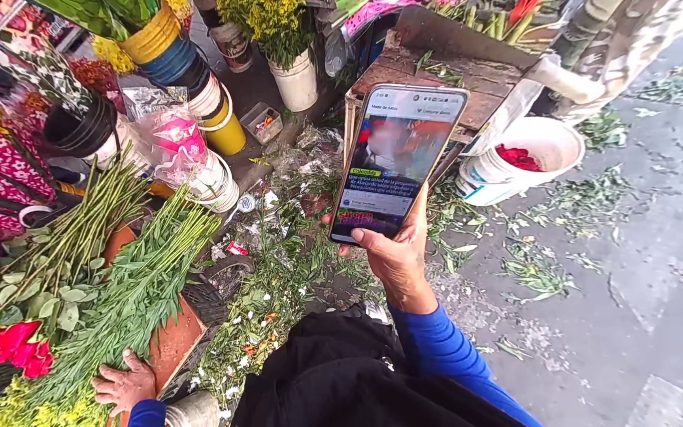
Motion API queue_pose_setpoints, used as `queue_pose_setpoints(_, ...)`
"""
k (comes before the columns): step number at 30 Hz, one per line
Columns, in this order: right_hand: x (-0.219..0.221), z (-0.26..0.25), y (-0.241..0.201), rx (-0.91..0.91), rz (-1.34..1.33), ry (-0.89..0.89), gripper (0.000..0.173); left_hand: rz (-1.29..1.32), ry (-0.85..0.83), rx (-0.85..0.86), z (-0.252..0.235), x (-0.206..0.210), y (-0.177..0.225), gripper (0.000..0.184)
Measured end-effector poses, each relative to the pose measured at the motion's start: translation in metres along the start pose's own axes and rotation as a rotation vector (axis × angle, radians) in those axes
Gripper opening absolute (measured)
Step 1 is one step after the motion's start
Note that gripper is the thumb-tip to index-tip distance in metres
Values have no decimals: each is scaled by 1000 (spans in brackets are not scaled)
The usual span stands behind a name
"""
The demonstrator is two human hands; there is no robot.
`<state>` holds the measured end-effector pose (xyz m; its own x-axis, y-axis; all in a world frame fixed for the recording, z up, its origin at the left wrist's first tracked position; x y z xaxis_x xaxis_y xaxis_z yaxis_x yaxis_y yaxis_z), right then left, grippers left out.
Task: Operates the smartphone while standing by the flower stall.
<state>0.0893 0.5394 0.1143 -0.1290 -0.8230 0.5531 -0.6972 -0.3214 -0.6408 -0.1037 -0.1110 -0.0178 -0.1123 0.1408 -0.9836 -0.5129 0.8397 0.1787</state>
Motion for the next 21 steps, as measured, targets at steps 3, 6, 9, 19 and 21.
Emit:
queue_pose_setpoints(3, 0, 0, 0, 4, 9, -2, 79, -2, -3, 4, 1, 0, 0, 85)
queue_pose_setpoints(6, 0, -1, -1, 4, 8, 1, 79, 6, -6, 11, 5, -4, 5, 84)
queue_pose_setpoints(9, -1, -1, -1, -3, 7, 7, 81, 12, -4, 12, 5, -5, 6, 83)
queue_pose_setpoints(19, -5, -1, 1, 4, -12, 28, 80, -10, -7, 5, 2, -1, 2, 85)
queue_pose_setpoints(21, -10, -1, 4, 8, 6, 46, 81, -10, -8, 5, 2, -1, 1, 85)
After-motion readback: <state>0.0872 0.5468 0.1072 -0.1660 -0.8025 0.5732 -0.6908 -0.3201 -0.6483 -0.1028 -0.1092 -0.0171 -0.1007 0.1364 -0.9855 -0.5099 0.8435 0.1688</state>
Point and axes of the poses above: each hand's wrist, its own z-axis away from the middle knuckle, its own x-axis out of the palm, y = z × x, the point moved 9 cm from there along -z, towards the middle knuckle, and after that the axes turned 11 degrees about -y, right-handed, at the moved point
